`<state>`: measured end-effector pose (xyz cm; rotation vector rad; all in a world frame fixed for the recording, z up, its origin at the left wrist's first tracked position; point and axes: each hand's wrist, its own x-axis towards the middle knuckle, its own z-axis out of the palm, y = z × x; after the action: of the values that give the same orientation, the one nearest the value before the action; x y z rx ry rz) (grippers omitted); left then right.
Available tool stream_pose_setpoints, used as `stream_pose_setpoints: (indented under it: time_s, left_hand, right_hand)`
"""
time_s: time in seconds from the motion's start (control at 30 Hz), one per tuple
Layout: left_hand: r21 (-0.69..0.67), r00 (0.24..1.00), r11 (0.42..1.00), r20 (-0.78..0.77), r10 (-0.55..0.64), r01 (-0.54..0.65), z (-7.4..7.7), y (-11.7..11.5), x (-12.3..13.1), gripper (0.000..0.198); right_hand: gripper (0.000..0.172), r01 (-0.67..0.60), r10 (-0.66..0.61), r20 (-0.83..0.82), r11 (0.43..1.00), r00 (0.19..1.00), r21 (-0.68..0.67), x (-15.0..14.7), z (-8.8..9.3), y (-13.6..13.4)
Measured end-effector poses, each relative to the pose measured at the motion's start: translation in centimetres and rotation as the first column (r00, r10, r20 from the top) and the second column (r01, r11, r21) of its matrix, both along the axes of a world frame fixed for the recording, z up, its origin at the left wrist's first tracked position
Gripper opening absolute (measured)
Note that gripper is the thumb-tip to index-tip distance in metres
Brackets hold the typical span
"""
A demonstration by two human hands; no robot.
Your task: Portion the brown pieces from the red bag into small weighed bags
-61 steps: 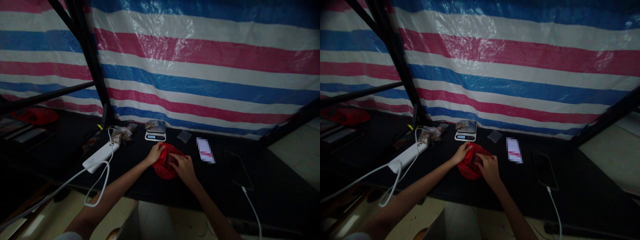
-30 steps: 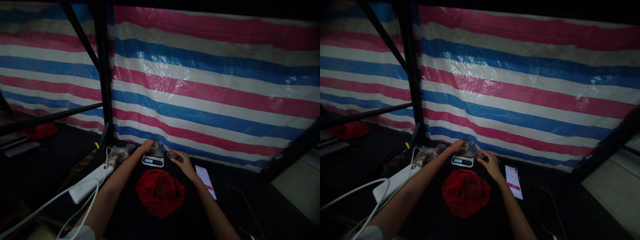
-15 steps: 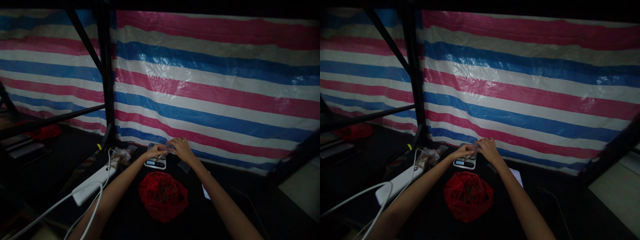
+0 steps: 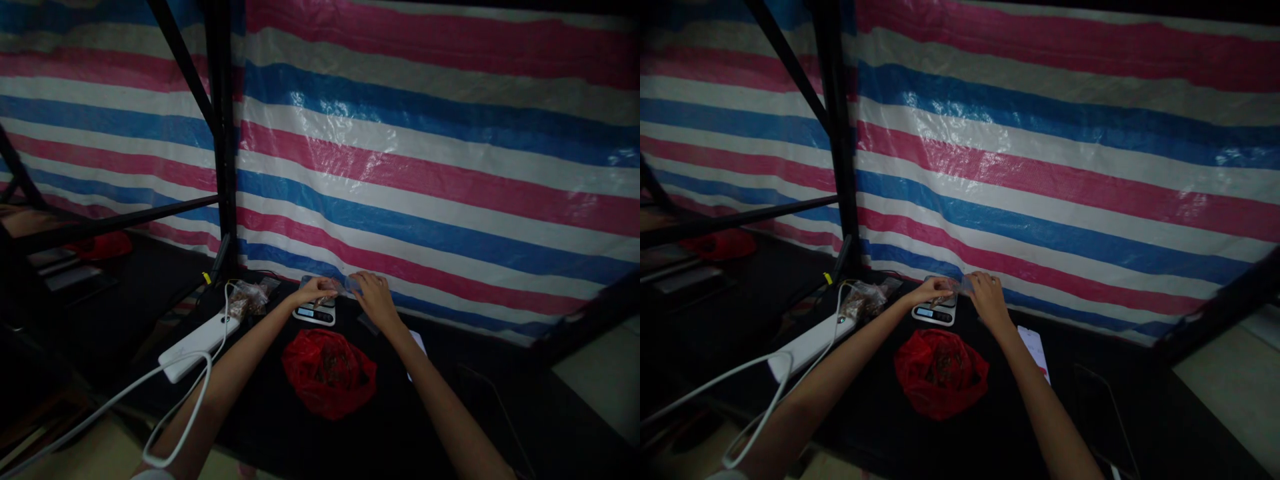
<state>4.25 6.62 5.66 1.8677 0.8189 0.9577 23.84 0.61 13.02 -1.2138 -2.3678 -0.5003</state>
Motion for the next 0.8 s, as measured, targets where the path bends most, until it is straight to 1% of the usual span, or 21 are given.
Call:
stream_pose_setpoints:
  time_s: [0.03,0.1,0.17,0.23,0.27,0.33,0.37,0.4,0.43,0.5,0.53,0.57,0.6,0.63,0.67,0.73,0.8]
  left_hand:
    - [0.056,0.993,0.997,-0.103,0.056,-0.050,0.0,0.2,-0.3,0.049]
    - [0.160,0.941,0.977,-0.285,0.183,-0.142,-0.1,0.7,-0.8,0.051]
    - [0.212,0.885,0.958,-0.384,0.265,-0.195,-0.4,1.2,-1.1,0.053]
    - [0.215,0.861,0.953,-0.420,0.286,-0.211,-0.9,1.4,-1.2,0.056]
    - [0.221,0.847,0.949,-0.437,0.302,-0.225,-1.2,1.4,-1.1,0.059]
    - [0.250,0.808,0.919,-0.442,0.389,-0.306,-1.9,0.9,-1.0,0.066]
    - [0.274,0.784,0.886,-0.416,0.461,-0.375,-2.3,0.5,-0.9,0.069]
    - [0.305,0.753,0.835,-0.366,0.547,-0.458,-2.8,-0.1,-1.0,0.068]
    - [0.335,0.711,0.765,-0.292,0.639,-0.550,-3.2,-0.9,-1.2,0.061]
    - [0.368,0.606,0.596,-0.104,0.789,-0.714,-4.1,-2.7,-1.9,0.039]
    - [0.366,0.542,0.510,-0.017,0.840,-0.778,-4.5,-3.7,-2.4,0.029]
    - [0.356,0.485,0.438,0.053,0.873,-0.826,-4.8,-4.6,-2.9,0.025]
    - [0.346,0.446,0.389,0.101,0.889,-0.854,-5.0,-5.3,-3.3,0.025]
    - [0.340,0.426,0.363,0.130,0.895,-0.867,-5.1,-5.9,-3.7,0.026]
    - [0.340,0.420,0.353,0.148,0.895,-0.872,-5.2,-6.3,-3.9,0.025]
    - [0.348,0.438,0.364,0.164,0.884,-0.864,-5.1,-6.7,-4.1,0.023]
    - [0.351,0.460,0.382,0.172,0.871,-0.855,-5.0,-6.6,-4.0,0.023]
  right_hand:
    - [0.031,0.036,-0.041,-0.126,0.998,0.991,-0.043,0.7,-1.3,0.1]
    - [0.028,0.074,-0.133,-0.346,0.981,0.929,-0.178,2.0,-4.5,0.3]
    - [0.027,0.071,-0.206,-0.481,0.956,0.853,-0.284,3.0,-8.2,0.2]
    - [0.026,0.067,-0.250,-0.524,0.937,0.814,-0.343,3.7,-11.5,-0.2]
    - [0.026,0.080,-0.275,-0.526,0.929,0.805,-0.363,3.9,-12.9,-0.4]
    - [0.029,0.127,-0.327,-0.494,0.910,0.805,-0.395,4.0,-14.7,-0.9]
    - [0.032,0.157,-0.351,-0.477,0.903,0.806,-0.400,4.0,-15.2,-1.0]
    - [0.035,0.181,-0.369,-0.461,0.898,0.807,-0.402,3.9,-15.4,-1.2]
    - [0.039,0.198,-0.382,-0.451,0.894,0.807,-0.402,3.8,-15.5,-1.4]
    - [0.047,0.209,-0.389,-0.440,0.891,0.810,-0.402,3.4,-15.4,-1.7]
    - [0.050,0.210,-0.387,-0.440,0.893,0.810,-0.398,3.1,-15.2,-1.9]
    - [0.052,0.212,-0.383,-0.440,0.897,0.812,-0.389,2.9,-15.0,-2.1]
    - [0.053,0.220,-0.379,-0.442,0.903,0.813,-0.370,2.6,-14.8,-2.3]
    - [0.053,0.241,-0.382,-0.447,0.909,0.808,-0.341,2.3,-14.6,-2.5]
    - [0.052,0.275,-0.394,-0.457,0.911,0.797,-0.306,2.1,-14.4,-2.7]
    - [0.051,0.356,-0.431,-0.485,0.902,0.761,-0.243,1.9,-13.9,-3.1]
    - [0.050,0.413,-0.458,-0.520,0.887,0.721,-0.209,2.0,-13.5,-3.2]
